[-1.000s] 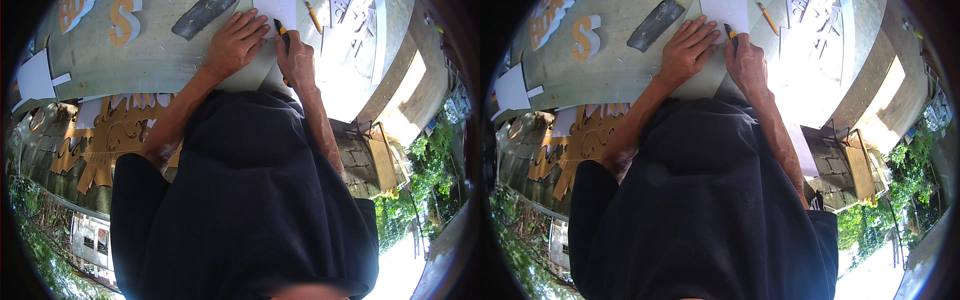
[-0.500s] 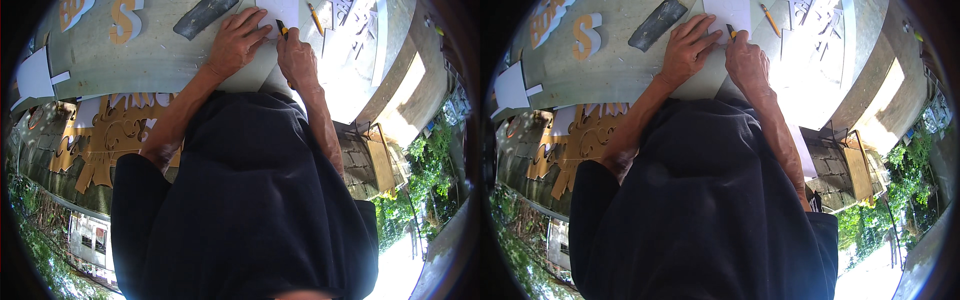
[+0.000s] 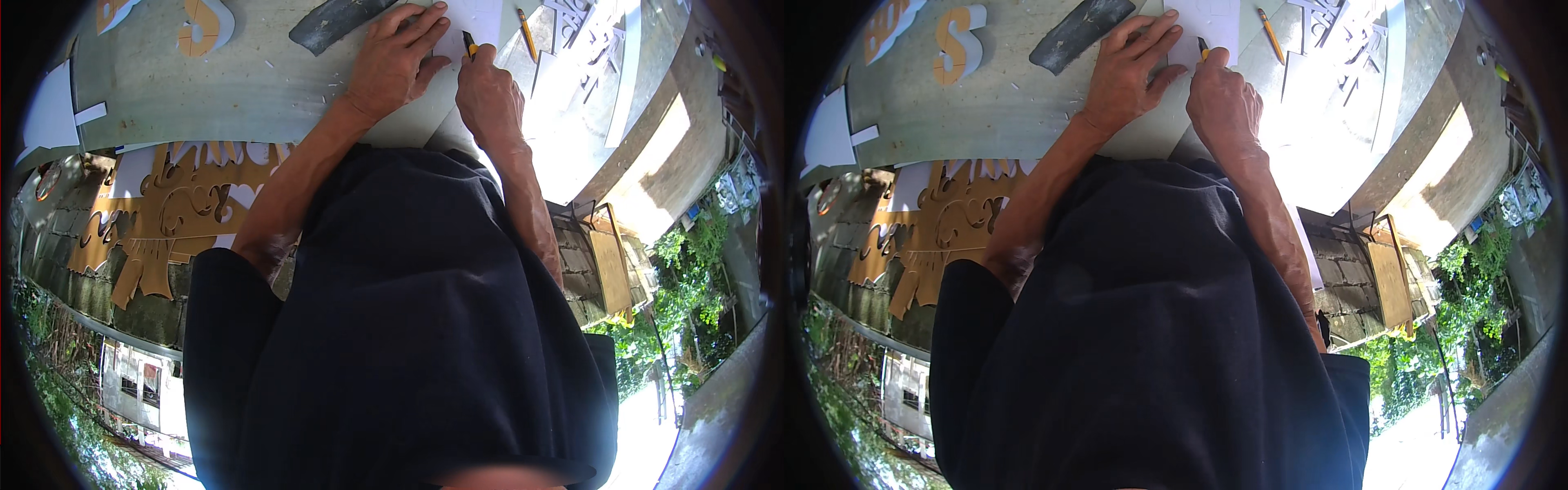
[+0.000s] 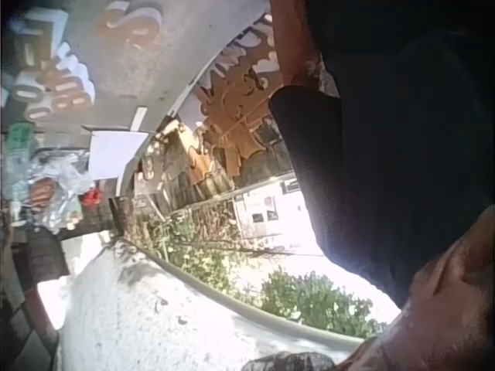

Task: The person is cutting out letters from a sheet of paper using a utility knife.

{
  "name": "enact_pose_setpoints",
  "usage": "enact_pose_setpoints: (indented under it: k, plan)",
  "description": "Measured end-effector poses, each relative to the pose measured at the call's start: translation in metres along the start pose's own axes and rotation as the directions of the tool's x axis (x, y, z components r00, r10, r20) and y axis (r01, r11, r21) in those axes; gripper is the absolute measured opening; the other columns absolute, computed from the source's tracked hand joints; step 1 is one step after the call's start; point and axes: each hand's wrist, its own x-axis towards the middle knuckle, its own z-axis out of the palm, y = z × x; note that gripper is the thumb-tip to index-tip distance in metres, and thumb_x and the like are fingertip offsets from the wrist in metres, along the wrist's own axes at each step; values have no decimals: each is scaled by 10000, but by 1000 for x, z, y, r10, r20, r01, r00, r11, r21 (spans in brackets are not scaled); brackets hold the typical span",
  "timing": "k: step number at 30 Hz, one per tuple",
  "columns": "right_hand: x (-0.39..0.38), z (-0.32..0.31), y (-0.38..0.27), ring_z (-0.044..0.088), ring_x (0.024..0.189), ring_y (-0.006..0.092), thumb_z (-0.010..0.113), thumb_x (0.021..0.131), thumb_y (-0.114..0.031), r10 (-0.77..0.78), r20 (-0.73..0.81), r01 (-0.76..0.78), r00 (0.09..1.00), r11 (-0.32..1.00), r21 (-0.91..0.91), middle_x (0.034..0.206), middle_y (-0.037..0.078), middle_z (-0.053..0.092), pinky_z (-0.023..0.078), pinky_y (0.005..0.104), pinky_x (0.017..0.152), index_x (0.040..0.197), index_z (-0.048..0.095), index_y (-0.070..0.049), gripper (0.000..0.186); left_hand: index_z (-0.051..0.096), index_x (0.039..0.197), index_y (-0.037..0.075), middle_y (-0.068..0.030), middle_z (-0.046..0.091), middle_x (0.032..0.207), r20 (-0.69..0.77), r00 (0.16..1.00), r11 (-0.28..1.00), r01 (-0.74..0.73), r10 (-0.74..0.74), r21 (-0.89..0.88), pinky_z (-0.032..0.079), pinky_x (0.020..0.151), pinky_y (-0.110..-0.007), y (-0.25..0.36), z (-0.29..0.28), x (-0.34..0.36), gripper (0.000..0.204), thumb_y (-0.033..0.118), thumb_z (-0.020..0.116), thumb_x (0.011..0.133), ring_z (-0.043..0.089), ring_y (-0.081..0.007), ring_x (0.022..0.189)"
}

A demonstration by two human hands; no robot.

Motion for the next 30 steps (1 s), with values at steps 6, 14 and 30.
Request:
enact_pose_setpoints:
  k: [6, 14, 30]
  plan:
    - [1, -5, -3, 702, 792, 522, 474, 1071, -234, 27, 29, -27, 999, 1000, -1, 779, 326, 685, 547, 587, 728, 1062, 435, -3, 235, 704, 1255, 39, -7, 607, 1452, 1, 1000, 1000, 4, -4, 13, 435, 1033, -386, 1, 0, 0, 526, 208, 857, 782, 532, -225, 1262]
    - [1, -6, -3, 704, 798, 516, 497, 1054, -206, 29, 58, -29, 998, 1000, 3, 783, 309, 693, 546, 590, 742, 1070, 423, 1, 220, 704, 1257, 48, 9, 597, 1458, 2, 1000, 1000, 16, -16, 6, 431, 1041, -390, 0, 0, -1, 518, 215, 852, 789, 525, -220, 1269]
    - [-2, -6, -2, 701, 800, 523, 486, 1062, -212, 24, 67, -24, 997, 1000, 1, 784, 318, 691, 539, 601, 743, 1069, 420, -1, 221, 701, 1262, 56, 18, 592, 1459, -10, 1000, 1000, 23, -23, -3, 433, 1043, -399, 0, 2, -1, 519, 211, 845, 789, 522, -216, 1262]
